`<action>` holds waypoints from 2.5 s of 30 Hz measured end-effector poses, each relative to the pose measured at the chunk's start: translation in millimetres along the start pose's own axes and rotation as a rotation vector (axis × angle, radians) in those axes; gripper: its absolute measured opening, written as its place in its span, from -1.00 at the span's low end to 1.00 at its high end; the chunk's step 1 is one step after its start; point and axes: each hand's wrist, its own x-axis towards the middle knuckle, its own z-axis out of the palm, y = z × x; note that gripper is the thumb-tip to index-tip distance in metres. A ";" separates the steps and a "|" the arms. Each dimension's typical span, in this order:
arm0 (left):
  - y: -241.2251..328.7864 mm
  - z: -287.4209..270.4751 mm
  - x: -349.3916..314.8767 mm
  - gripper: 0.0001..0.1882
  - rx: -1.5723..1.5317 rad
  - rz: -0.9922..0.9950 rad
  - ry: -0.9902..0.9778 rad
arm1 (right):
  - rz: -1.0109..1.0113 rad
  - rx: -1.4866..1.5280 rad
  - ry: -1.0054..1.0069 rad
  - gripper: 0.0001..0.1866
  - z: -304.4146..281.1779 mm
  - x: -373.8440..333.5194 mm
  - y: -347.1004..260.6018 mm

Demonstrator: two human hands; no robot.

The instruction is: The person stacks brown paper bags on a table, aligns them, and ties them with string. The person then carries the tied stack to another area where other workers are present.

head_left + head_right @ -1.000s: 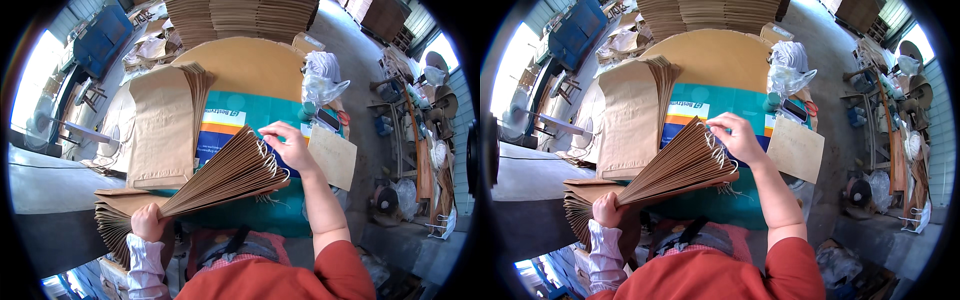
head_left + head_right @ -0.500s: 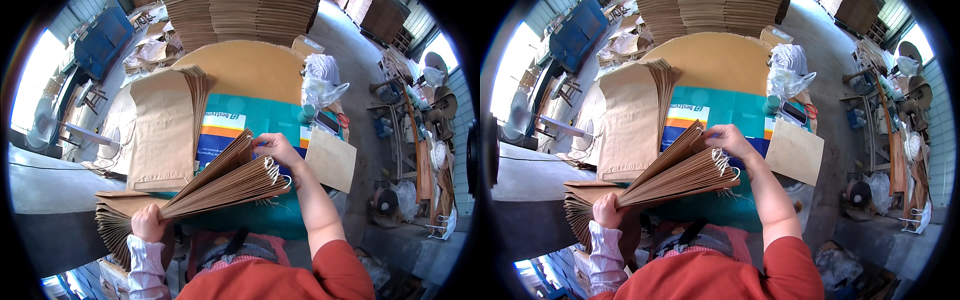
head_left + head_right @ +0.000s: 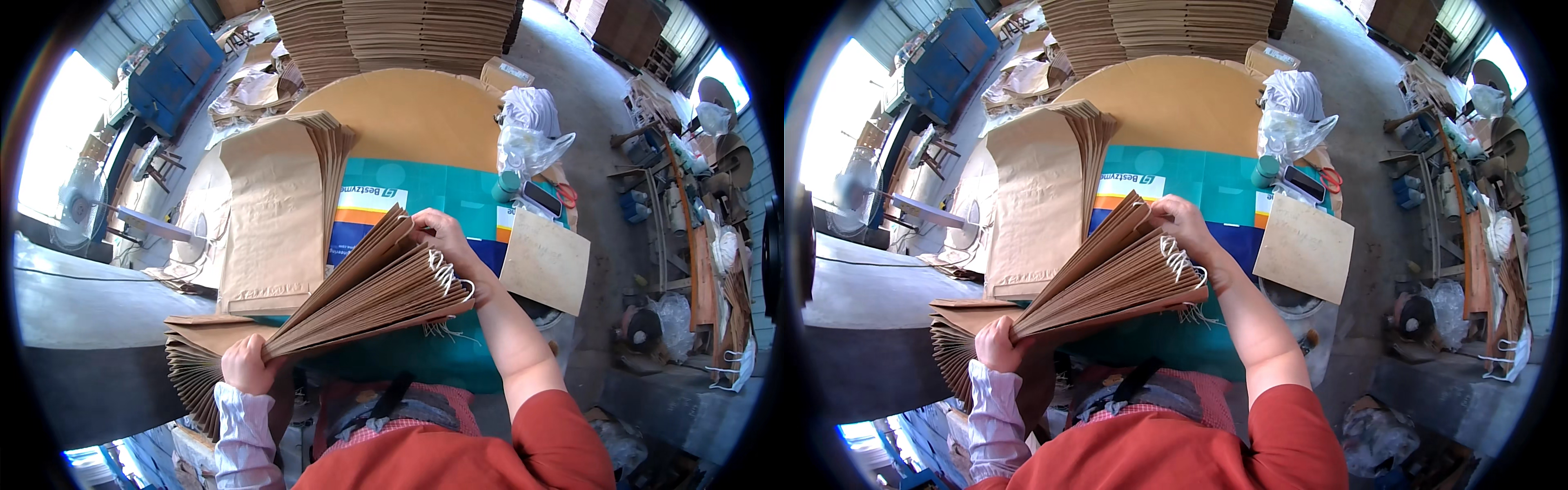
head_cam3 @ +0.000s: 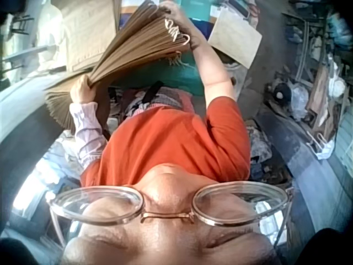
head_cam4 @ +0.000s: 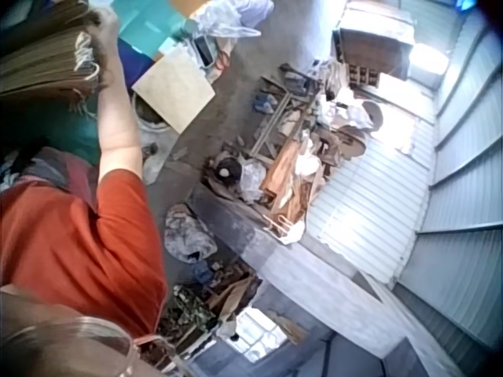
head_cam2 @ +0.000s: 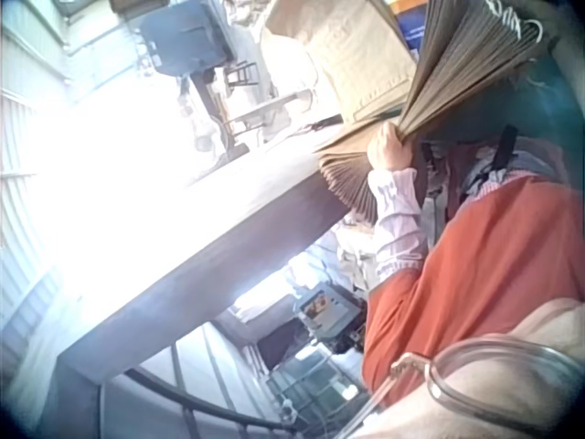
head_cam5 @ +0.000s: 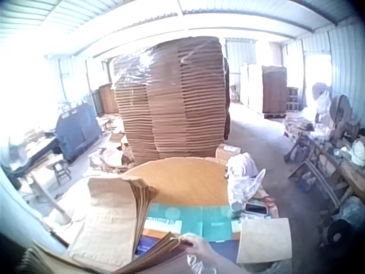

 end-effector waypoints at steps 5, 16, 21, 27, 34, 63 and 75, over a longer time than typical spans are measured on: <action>2.0 -1.3 5.5 -0.51 -0.011 0.050 -0.016 | -0.032 0.081 0.013 -0.70 -42.8 -1.8 -4.6; -2.7 -8.8 2.0 -0.70 -0.009 0.057 -0.043 | -0.663 -1.200 -0.411 -0.33 187.5 -57.5 -129.4; -32.1 -6.7 -25.6 -0.81 0.046 0.054 -0.083 | -0.577 -1.031 -0.548 -0.83 192.8 -48.0 -129.2; -155.4 -32.4 -98.7 -0.80 -0.018 -0.117 -0.178 | -0.532 -1.045 -0.641 -0.77 191.6 -45.1 -145.5; -131.5 -68.9 -75.4 -0.83 -0.001 0.087 -0.215 | -0.460 -1.094 -0.568 -0.72 155.2 -65.3 -180.6; -138.9 80.6 -222.7 0.26 -1.718 -0.703 0.487 | -0.394 -1.002 -0.764 -0.58 350.2 -70.4 -182.8; -196.2 177.1 -174.8 -0.09 -1.565 -0.444 0.561 | -0.346 -1.017 -0.753 -0.54 360.4 -64.6 -189.4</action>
